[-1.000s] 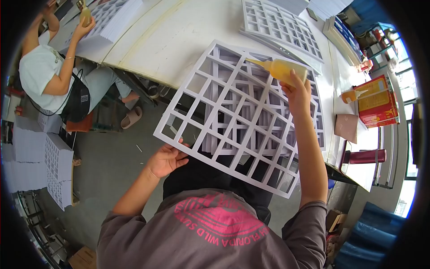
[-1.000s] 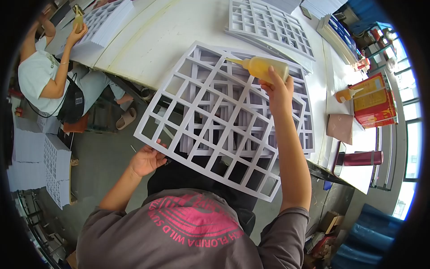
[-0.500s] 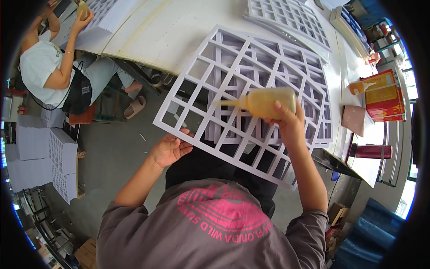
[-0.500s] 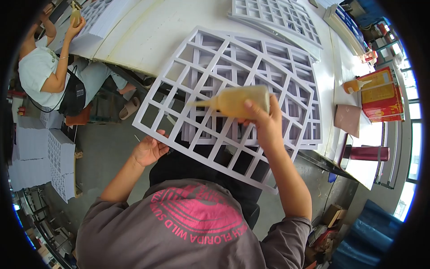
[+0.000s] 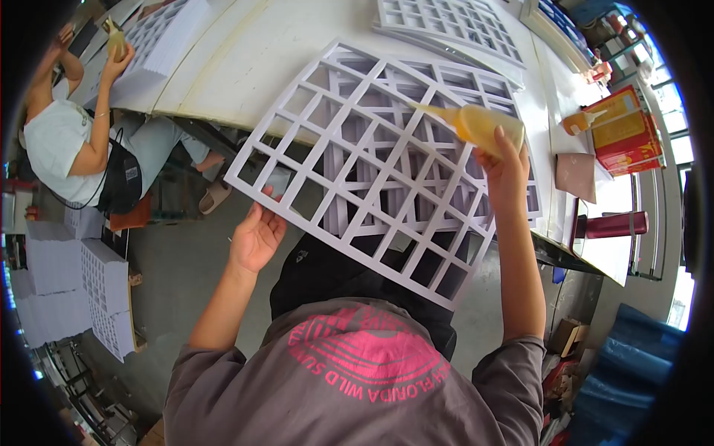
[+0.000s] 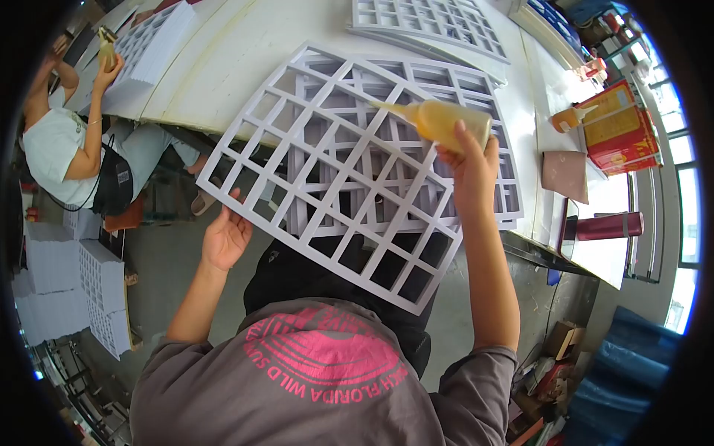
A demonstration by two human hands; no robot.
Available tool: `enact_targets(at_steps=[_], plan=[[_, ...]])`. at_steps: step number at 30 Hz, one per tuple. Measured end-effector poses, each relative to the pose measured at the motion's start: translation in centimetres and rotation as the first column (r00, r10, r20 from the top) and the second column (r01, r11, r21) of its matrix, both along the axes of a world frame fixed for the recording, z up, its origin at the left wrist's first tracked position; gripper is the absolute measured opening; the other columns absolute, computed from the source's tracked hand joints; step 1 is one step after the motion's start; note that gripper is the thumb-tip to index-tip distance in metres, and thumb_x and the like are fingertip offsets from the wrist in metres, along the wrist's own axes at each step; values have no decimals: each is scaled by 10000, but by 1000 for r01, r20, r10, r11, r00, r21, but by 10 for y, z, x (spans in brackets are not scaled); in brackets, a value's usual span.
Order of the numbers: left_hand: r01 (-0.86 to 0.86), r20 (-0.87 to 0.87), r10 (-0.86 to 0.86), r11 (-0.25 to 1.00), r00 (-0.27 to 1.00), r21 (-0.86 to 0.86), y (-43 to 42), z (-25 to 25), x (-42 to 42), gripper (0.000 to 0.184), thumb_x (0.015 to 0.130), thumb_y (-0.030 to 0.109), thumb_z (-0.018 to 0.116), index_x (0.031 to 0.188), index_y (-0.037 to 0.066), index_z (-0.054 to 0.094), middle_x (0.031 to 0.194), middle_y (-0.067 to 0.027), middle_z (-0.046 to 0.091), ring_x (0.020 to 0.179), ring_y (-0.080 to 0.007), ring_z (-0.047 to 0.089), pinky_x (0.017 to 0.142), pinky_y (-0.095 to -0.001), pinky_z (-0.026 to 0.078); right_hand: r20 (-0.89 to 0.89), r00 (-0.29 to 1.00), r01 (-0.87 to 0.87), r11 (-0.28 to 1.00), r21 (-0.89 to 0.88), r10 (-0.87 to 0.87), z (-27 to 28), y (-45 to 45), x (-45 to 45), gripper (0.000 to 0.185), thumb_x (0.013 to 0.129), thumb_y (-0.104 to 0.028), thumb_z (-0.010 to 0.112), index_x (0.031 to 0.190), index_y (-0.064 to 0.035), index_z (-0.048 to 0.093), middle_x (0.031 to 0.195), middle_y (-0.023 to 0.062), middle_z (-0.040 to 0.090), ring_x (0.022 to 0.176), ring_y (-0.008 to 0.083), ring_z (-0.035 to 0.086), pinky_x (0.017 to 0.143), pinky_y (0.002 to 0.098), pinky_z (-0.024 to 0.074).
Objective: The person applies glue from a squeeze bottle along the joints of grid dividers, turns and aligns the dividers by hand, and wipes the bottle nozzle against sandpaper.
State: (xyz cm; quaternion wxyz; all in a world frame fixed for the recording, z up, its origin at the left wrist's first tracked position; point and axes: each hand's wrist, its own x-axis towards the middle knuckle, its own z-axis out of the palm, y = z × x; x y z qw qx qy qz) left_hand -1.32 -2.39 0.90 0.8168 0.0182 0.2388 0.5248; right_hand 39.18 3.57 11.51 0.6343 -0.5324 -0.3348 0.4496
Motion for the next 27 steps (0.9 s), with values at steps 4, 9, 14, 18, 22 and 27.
enact_targets(at_steps=[4,9,14,18,22,27], plan=[[213,-3,-214,975,977,58,-15,-7,8,345,936,99,456,1280,73,469,1228,-114,554,1060,-220,581,884,-363,494,121,985,120,992,34,-124,-4,30,27,426,824,-267,671,1077,-2,454,905,119,596,717,162,614,630,239,502],[284,8,-286,954,958,93,-27,-7,17,361,919,83,490,1279,82,473,1193,-120,577,1075,-240,583,878,-380,501,201,975,97,995,2,-96,-3,19,28,425,823,-251,667,1084,3,448,916,115,599,686,158,614,585,243,487],[319,-28,-318,941,948,116,-22,-5,21,387,890,77,547,1273,89,489,1199,-118,576,1101,-225,567,902,-365,483,76,996,-47,996,-82,53,0,-36,5,445,791,-195,685,1088,26,438,876,132,605,647,190,617,544,265,475],[336,-20,-337,932,941,133,-18,-7,25,378,882,71,555,1257,90,507,1225,-146,558,1107,-239,563,912,-373,480,29,988,-144,979,-143,149,6,-85,-30,450,780,-190,690,1084,21,434,877,130,607,614,192,611,530,270,473],[340,-23,-340,929,940,147,-16,-10,26,372,880,73,559,1249,102,519,1234,-156,551,1114,-244,560,912,-374,481,-21,968,-250,940,-232,252,6,-126,-55,509,757,-203,717,1115,-2,415,941,134,596,677,200,624,555,289,505],[274,-118,-258,950,959,152,-11,-2,27,331,898,109,546,1228,113,523,1189,-126,579,1040,-211,587,891,-355,487,-309,918,-330,910,-249,248,4,-133,-42,568,752,-196,721,1184,-10,403,1010,139,572,766,225,626,556,290,516]])
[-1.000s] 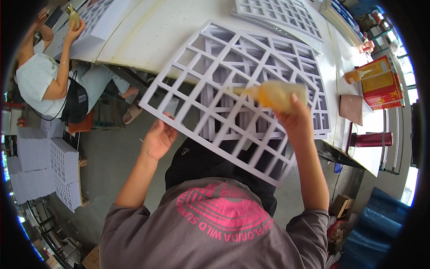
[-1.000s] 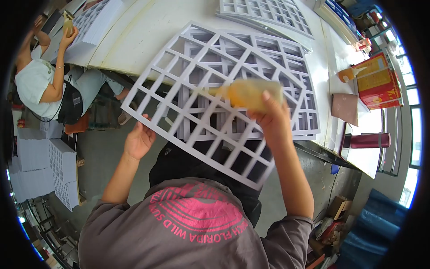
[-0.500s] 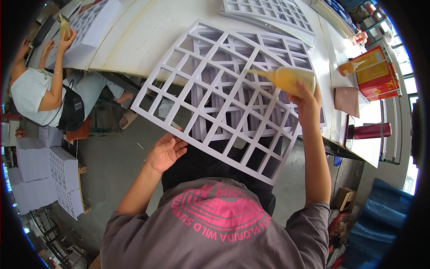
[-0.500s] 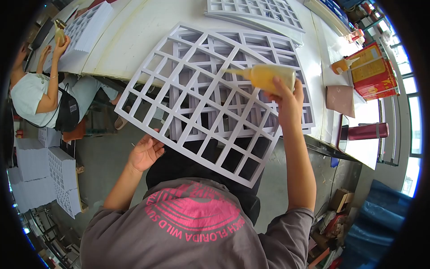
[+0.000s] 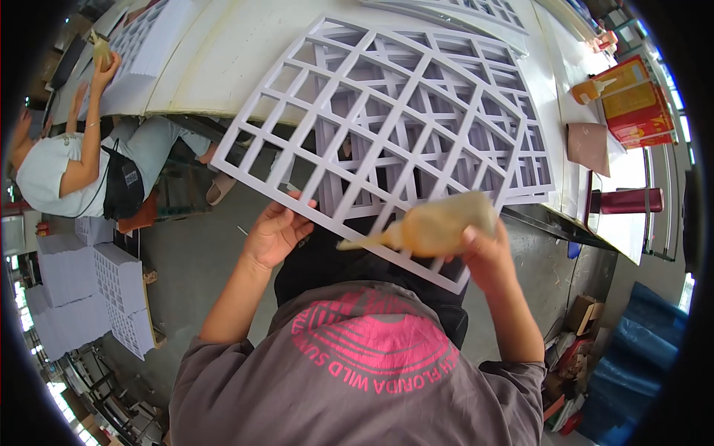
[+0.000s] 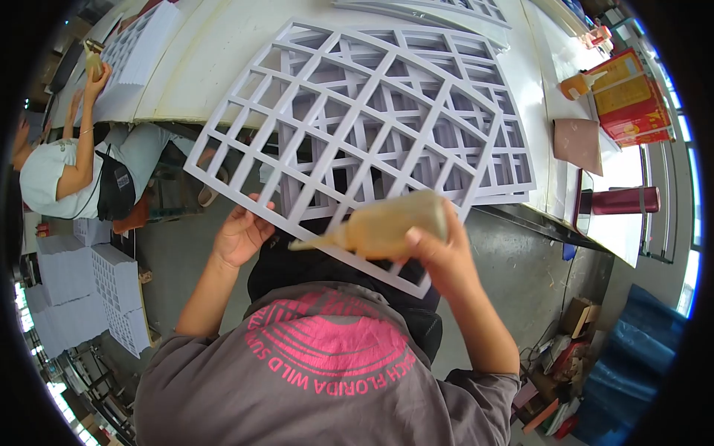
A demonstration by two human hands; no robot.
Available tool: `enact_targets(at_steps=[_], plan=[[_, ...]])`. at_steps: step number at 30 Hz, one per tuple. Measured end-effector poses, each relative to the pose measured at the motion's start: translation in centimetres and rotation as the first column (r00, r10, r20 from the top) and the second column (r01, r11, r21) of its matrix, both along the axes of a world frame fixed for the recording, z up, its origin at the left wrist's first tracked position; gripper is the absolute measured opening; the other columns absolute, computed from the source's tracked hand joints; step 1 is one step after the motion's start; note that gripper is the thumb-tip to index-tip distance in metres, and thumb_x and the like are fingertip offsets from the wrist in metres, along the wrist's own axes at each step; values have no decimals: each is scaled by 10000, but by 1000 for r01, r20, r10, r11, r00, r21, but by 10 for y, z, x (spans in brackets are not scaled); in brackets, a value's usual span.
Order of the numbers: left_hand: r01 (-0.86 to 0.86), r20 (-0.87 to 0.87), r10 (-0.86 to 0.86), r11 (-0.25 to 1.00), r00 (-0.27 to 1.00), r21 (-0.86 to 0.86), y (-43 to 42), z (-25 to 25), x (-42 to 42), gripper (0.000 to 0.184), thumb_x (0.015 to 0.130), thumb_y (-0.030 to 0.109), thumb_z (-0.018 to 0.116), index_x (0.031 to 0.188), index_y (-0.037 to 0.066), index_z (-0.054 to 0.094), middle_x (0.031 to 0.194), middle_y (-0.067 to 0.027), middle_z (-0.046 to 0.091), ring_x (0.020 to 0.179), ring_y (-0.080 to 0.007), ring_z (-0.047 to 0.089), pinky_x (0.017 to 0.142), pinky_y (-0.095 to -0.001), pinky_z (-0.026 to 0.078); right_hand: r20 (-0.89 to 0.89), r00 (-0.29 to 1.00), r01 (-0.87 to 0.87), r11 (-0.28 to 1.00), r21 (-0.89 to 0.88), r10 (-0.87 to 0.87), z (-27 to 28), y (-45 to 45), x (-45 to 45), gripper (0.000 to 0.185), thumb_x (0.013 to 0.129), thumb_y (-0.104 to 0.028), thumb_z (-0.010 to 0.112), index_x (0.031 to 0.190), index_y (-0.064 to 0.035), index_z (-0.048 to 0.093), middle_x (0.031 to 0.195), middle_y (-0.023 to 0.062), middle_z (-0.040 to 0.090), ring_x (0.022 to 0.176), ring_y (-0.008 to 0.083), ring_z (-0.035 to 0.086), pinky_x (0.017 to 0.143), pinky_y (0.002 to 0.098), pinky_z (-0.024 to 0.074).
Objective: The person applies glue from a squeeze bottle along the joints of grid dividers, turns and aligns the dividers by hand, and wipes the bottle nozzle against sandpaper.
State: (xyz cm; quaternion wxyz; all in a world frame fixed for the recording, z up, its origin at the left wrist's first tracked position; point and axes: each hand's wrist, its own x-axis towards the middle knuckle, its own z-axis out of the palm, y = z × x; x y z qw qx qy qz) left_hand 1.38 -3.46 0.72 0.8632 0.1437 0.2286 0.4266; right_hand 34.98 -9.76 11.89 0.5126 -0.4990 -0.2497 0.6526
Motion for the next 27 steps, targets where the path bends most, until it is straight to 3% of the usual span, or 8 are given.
enact_targets(at_steps=[2,4,8,14,17,23,26,27], plan=[[-100,-46,100,995,994,-8,8,4,1,321,914,137,529,1234,120,511,1165,-99,589,1010,-186,590,868,-338,490,32,992,118,986,116,-123,1,17,24,518,788,-191,684,1188,-6,412,983,131,574,760,225,618,573,303,510],[-226,-92,221,973,971,-54,17,8,3,317,930,167,508,1245,128,494,1143,-69,596,985,-161,588,842,-321,492,231,897,288,896,338,-376,0,39,46,467,814,-179,663,1167,2,416,953,118,579,734,210,624,609,293,483],[-209,-83,201,973,976,-94,16,9,4,311,947,201,478,1256,163,486,1159,-33,587,997,-145,579,823,-310,489,283,751,449,776,444,-596,-3,79,94,506,800,-205,705,1118,37,395,945,144,572,709,204,636,579,253,501],[-158,-70,152,983,986,-97,8,4,4,281,943,174,479,1221,162,520,1191,-19,572,996,-156,575,809,-315,483,391,710,441,803,401,-585,-9,92,115,411,821,-180,679,1097,12,442,922,142,597,736,190,638,614,250,507],[-132,-62,127,987,990,-87,8,1,1,285,939,172,486,1221,166,525,1210,-8,564,1013,-160,568,820,-318,477,383,740,398,820,412,-552,-12,70,108,503,789,-216,712,1100,36,407,905,149,600,635,193,630,547,241,496],[-164,-7,164,981,986,-99,9,-2,6,310,931,148,490,1239,179,502,1221,-17,561,1043,-182,570,845,-355,483,330,876,268,923,277,-353,0,5,56,480,777,-194,708,1105,2,417,868,125,615,602,198,620,526,249,474],[-191,-6,192,974,981,-120,11,-4,8,350,928,133,493,1271,200,473,1215,-18,564,1036,-186,572,852,-361,479,317,920,193,971,141,-229,1,-27,33,525,757,-205,734,1125,-17,411,930,111,592,748,182,619,650,264,490],[-197,-7,198,972,980,-125,10,-4,8,366,927,133,494,1284,210,464,1216,-14,564,1039,-187,570,858,-360,476,357,907,166,969,182,-223,-1,-36,25,543,748,-209,744,1131,-21,408,957,104,578,805,177,602,698,271,482]])
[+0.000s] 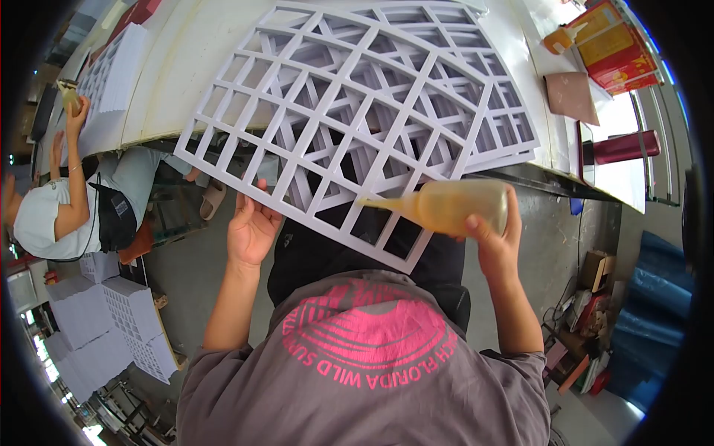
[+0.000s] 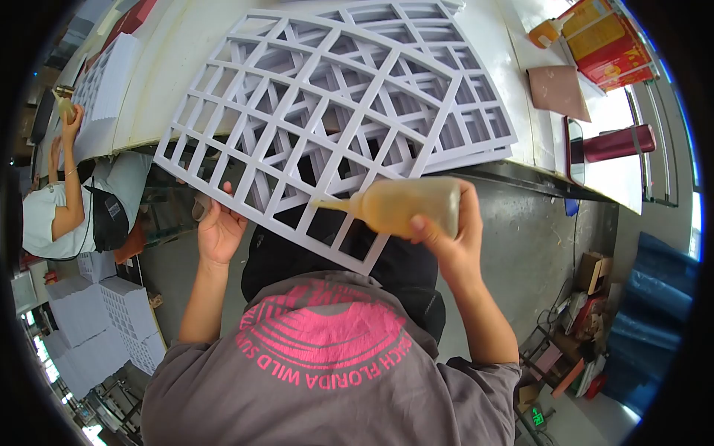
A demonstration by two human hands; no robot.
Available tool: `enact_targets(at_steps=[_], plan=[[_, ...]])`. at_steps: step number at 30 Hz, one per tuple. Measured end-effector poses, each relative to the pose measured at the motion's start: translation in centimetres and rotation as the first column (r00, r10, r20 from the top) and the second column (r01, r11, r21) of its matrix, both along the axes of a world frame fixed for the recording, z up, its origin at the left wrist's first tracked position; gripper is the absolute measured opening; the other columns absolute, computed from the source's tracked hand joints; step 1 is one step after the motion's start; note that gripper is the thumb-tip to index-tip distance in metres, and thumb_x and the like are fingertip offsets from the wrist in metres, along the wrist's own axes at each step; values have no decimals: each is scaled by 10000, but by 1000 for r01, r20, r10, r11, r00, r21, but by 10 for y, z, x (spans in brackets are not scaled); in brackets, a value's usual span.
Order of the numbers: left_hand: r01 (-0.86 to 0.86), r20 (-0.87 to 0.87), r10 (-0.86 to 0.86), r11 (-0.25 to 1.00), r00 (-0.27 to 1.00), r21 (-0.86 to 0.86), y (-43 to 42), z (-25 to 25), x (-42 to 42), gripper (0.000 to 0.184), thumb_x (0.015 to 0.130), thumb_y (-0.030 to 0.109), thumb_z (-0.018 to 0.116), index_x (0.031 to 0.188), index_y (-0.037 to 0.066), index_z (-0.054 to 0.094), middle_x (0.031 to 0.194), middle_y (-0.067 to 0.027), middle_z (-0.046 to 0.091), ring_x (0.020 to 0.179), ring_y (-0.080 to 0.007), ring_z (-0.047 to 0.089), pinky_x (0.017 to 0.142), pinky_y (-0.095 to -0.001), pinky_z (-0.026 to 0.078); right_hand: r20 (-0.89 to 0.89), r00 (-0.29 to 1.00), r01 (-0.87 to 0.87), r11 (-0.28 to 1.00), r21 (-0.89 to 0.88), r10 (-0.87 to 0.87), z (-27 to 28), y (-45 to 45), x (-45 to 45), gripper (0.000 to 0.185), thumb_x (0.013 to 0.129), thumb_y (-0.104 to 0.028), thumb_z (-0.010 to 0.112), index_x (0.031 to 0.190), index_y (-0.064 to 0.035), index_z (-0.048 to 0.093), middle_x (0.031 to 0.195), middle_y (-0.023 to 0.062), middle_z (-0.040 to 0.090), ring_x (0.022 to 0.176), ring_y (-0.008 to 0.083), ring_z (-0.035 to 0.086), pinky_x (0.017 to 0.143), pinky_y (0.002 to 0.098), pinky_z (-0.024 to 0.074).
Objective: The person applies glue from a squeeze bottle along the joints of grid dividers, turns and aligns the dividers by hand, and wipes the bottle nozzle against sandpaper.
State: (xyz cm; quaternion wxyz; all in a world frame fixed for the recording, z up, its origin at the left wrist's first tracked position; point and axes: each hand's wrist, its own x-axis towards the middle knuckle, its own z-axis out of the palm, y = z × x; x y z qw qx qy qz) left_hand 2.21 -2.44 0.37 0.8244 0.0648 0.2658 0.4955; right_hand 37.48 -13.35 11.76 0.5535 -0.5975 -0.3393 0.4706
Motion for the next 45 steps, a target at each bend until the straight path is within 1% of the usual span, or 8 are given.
enact_targets(at_steps=[3,5,9,13,19,29,40,45], plan=[[13,4,-13,997,1000,81,-1,4,2,398,922,124,501,1303,231,449,1220,-11,561,1051,-183,564,879,-363,469,56,992,-112,994,5,111,-3,-22,-17,641,702,-220,789,1170,-30,395,1061,80,507,1011,159,509,885,290,417],[16,27,-19,995,999,100,1,6,3,418,908,113,525,1302,229,448,1220,-7,559,1055,-162,556,910,-369,460,-2,980,-200,979,-20,200,-3,-26,-19,658,701,-234,780,1191,-33,390,1049,94,524,962,178,547,801,293,472],[-26,43,19,985,999,169,17,4,-5,446,893,107,548,1312,212,437,1220,-10,556,1047,-144,551,916,-378,463,-451,892,-37,998,-41,14,-5,-20,9,580,760,-234,703,1202,-21,395,1021,136,569,804,226,617,571,304,514],[-89,39,83,971,996,223,38,2,-12,432,912,140,521,1330,173,420,1265,-21,535,1084,-144,541,920,-354,468,-226,943,285,942,179,-243,4,14,60,405,827,-173,637,1128,8,435,939,137,600,711,219,626,584,280,496],[-59,30,56,992,998,114,36,-4,-17,348,934,153,488,1281,128,476,1247,-9,550,1101,-159,538,944,-374,453,-56,909,413,876,251,-412,-1,48,127,459,819,-211,678,1106,22,405,917,156,597,677,198,629,587,255,487],[-10,33,6,992,999,124,33,7,-14,356,935,188,502,1281,109,481,1180,-24,581,1104,-165,535,953,-405,444,102,924,348,922,170,-368,7,25,115,449,801,-206,686,1083,25,424,929,145,596,669,192,625,564,237,485],[11,146,-22,997,989,75,39,1,-21,389,924,199,513,1298,100,473,1198,-46,579,1050,-224,536,973,-489,408,-64,983,170,984,-54,-173,1,-57,27,542,721,-198,761,1110,-16,429,883,94,603,691,162,609,557,257,481],[49,144,-66,992,987,115,38,7,-15,357,923,187,520,1260,70,499,1167,-39,594,1063,-202,553,937,-413,452,-154,979,107,980,-170,-133,-5,-75,0,619,681,-194,790,1139,-19,411,942,94,589,785,146,602,592,249,509]])
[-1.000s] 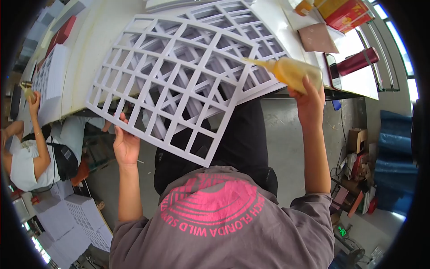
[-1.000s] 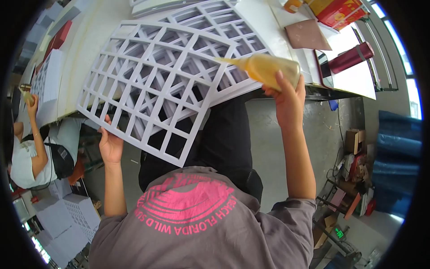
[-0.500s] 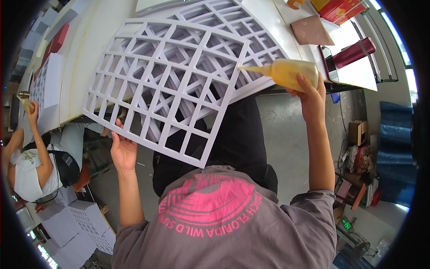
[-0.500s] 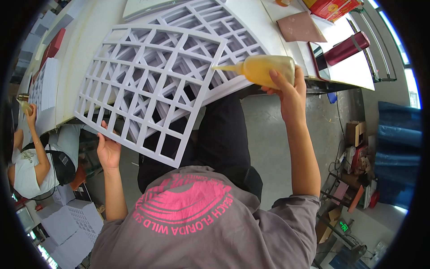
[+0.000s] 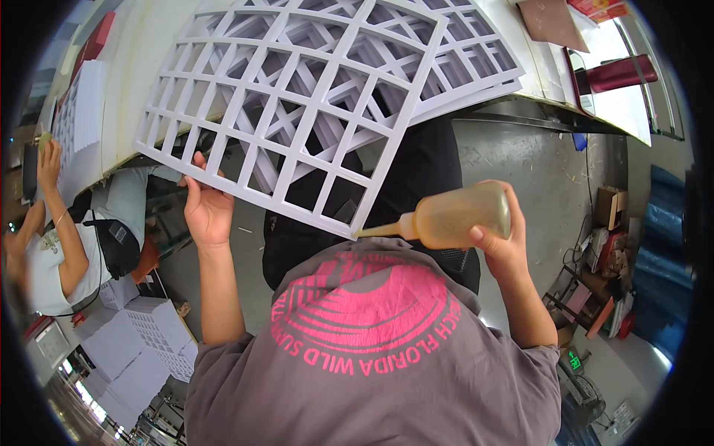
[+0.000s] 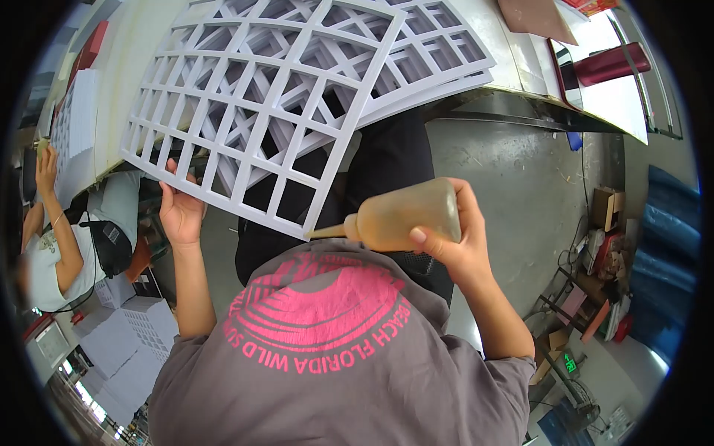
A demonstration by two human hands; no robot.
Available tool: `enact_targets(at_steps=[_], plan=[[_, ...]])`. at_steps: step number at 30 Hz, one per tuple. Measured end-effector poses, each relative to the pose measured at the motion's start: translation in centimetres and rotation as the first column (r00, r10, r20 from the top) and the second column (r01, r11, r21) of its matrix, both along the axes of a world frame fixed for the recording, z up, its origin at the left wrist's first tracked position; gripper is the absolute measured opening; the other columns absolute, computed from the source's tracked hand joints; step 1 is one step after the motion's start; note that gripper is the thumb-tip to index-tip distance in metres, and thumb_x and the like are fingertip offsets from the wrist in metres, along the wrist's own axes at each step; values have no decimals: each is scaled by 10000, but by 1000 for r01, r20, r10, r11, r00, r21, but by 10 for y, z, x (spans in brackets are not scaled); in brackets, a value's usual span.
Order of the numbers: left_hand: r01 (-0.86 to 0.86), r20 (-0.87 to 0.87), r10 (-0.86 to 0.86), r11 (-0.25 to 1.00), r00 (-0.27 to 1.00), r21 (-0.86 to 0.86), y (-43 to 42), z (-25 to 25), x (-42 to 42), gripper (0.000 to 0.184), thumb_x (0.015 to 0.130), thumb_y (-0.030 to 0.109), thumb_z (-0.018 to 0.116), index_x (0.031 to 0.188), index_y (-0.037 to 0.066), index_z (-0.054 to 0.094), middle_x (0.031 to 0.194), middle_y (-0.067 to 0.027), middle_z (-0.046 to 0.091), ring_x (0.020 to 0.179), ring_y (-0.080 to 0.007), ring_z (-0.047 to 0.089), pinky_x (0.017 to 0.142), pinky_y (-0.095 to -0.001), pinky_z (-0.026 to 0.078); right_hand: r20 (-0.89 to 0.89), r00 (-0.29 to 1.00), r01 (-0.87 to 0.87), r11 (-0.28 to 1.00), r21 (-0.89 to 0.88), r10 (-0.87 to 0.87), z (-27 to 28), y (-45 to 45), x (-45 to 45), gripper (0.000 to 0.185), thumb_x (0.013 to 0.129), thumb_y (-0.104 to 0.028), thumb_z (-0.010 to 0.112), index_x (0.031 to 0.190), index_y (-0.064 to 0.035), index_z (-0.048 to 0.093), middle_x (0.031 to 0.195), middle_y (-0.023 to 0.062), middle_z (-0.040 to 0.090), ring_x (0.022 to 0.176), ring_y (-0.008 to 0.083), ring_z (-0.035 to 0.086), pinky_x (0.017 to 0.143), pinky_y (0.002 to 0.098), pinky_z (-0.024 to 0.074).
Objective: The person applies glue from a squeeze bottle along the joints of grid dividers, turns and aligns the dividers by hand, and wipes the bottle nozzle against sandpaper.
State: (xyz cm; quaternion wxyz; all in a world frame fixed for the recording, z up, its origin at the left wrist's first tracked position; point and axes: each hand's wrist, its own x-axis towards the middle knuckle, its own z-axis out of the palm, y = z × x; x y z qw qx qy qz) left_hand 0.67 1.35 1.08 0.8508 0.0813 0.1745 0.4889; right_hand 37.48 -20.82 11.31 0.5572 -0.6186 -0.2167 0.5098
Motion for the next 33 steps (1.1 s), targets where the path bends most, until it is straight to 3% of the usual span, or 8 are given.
enact_targets(at_steps=[4,8,16,18,21,24,26,33], plan=[[-23,-34,22,1000,999,-16,1,-1,-2,365,930,185,506,1276,73,480,1178,-39,590,1081,-199,549,941,-419,452,-353,932,-111,991,-72,78,-5,-2,15,582,747,-256,715,1173,-5,407,911,132,602,709,192,633,577,272,518],[-19,5,19,999,1000,-33,3,-8,-10,393,941,180,473,1322,94,428,1276,-50,528,1127,-237,519,971,-496,410,-381,920,101,995,-7,-96,-10,7,38,459,852,-332,589,1127,21,486,907,156,631,670,199,634,579,264,513],[-29,-102,43,991,994,128,12,0,-16,432,902,75,510,1326,78,423,1433,-105,344,1212,-214,463,1019,-420,394,-431,881,287,944,161,-194,2,47,76,354,900,-300,541,1099,-8,515,935,117,636,708,188,624,623,271,530],[20,-51,-8,969,999,246,15,5,-18,532,904,52,483,1391,9,273,1343,-117,445,1230,-235,445,1057,-444,344,-470,856,341,918,202,-214,4,59,88,346,893,-286,557,1099,-12,512,940,114,630,713,187,623,634,270,536],[-21,117,-5,975,993,222,16,18,-21,629,848,11,541,1395,-22,234,1076,-83,549,1172,-219,461,1099,-483,251,-488,836,415,871,263,-251,6,73,109,342,881,-279,581,1098,-24,510,943,107,622,722,185,623,637,266,539],[-67,18,65,941,998,333,18,18,-25,558,880,-8,493,1393,29,276,1356,-102,422,1179,-208,489,969,-417,441,-448,828,485,830,274,-336,3,87,127,359,847,-289,630,1089,-49,516,939,93,618,751,179,619,639,258,526],[-120,-50,135,966,990,227,18,11,-26,530,886,-46,451,1385,41,294,1454,-99,303,1249,-207,438,992,-422,439,-395,830,520,804,288,-395,-4,100,138,372,834,-294,647,1088,-55,518,947,88,616,766,175,616,642,254,518],[-206,-147,220,973,964,102,13,12,-15,362,917,-17,430,1263,83,474,1460,-131,282,1250,-232,440,907,-368,492,-617,726,594,729,341,-304,-23,169,160,427,816,-298,670,1114,-44,498,1023,128,576,800,207,600,646,265,513]])
